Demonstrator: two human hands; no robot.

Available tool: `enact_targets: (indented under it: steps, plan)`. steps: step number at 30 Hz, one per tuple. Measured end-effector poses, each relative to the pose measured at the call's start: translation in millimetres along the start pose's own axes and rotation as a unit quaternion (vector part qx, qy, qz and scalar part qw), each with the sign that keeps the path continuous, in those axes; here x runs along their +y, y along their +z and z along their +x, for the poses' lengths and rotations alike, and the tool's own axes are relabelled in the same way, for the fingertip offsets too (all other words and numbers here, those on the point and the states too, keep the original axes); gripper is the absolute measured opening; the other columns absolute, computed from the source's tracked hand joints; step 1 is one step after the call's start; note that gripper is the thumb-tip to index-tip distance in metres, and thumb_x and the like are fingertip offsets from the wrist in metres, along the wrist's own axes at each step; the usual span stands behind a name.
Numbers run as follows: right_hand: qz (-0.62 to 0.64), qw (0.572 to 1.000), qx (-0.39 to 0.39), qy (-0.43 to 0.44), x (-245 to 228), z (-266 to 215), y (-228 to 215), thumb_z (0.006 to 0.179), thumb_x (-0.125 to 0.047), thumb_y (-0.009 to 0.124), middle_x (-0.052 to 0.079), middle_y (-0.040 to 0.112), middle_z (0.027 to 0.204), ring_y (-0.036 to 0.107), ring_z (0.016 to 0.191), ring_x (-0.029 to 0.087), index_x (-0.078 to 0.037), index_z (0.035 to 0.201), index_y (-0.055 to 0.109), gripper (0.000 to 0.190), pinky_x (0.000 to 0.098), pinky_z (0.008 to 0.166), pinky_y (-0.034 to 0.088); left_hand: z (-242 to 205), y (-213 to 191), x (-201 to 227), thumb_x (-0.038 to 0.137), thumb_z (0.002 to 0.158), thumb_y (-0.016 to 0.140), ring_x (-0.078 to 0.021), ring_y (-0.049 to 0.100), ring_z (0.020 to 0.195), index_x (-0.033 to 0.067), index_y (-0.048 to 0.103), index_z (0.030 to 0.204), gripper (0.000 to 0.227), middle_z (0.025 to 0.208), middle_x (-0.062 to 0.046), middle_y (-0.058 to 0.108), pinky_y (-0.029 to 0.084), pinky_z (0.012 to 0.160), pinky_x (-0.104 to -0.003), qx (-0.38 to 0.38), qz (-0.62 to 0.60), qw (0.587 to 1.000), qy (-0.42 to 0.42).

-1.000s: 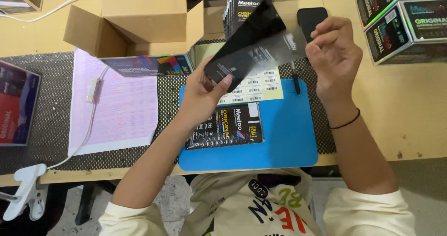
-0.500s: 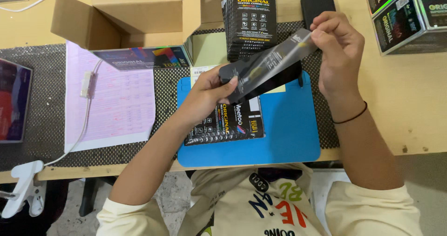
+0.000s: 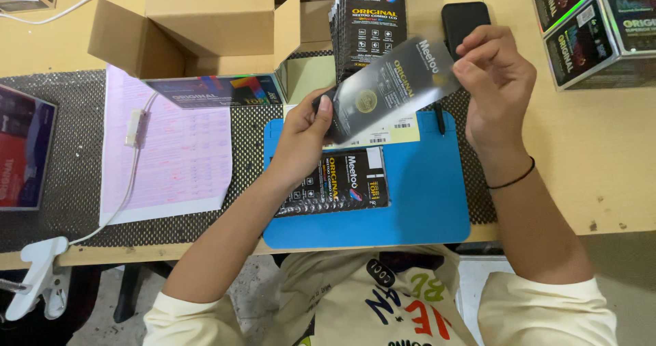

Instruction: The person opens a box of Meetoo screen protectors and removes several units. They unwrap a screen protector, apply a barcode sticker to the packaging, and write on the sticker with a pen. The person then re-wraps the screen protector and places it back into the box.

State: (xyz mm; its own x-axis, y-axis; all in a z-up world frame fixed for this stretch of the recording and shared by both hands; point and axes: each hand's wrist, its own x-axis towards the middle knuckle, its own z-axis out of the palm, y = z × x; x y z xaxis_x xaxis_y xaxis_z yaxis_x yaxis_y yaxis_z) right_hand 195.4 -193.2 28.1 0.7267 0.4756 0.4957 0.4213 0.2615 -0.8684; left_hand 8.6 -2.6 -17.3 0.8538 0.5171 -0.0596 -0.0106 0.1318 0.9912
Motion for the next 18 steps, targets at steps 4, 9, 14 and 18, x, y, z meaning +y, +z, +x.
enact_targets:
  steps: [4,9,14,18]
  plan:
    - [-0.005,1.000,-0.006,0.001,1.1,1.5,2.7,0.097,-0.014,0.070,0.003,0.054,0.113,0.054,0.110,0.016,-0.014,0.088,0.065,0.011,0.0332,0.107,0.049,-0.8,1.7,6.4,0.040,0.104,0.047,-0.0186,0.071,0.088,0.0074,0.061,0.126,0.042,0.105,-0.009,0.073,0.066,0.072,-0.036,0.010,-0.053,0.999,0.005]
    - [-0.015,0.996,0.018,0.092,20.0,9.5,-2.6,0.097,-0.015,0.073,0.003,0.061,0.109,0.062,0.104,0.015,-0.012,0.081,0.069,0.016,0.0311,0.095,0.056,-6.3,4.5,17.5,0.043,0.102,0.045,-0.0177,0.071,0.088,0.0100,0.062,0.124,0.043,0.103,-0.008,0.073,0.064,0.071,-0.032,0.031,-0.031,0.999,-0.001]
    - [-0.013,0.969,0.117,0.218,26.3,20.8,-5.4,0.096,-0.020,0.069,-0.002,0.066,0.088,0.066,0.086,0.009,-0.014,0.091,0.071,0.008,0.0212,0.066,0.055,-4.5,0.9,12.9,0.046,0.102,0.045,-0.0184,0.071,0.090,0.0101,0.060,0.125,0.046,0.104,-0.008,0.071,0.064,0.072,-0.034,0.052,-0.059,0.997,0.001]
    - [-0.103,0.993,0.024,0.051,17.9,6.9,5.8,0.106,-0.003,0.060,0.006,0.062,0.089,0.057,0.077,0.012,-0.006,0.103,0.067,0.008,0.0231,0.069,0.049,-6.7,0.1,16.9,0.048,0.100,0.044,-0.0200,0.072,0.092,0.0106,0.058,0.132,0.050,0.106,-0.008,0.069,0.063,0.072,-0.032,0.068,-0.073,0.995,0.001]
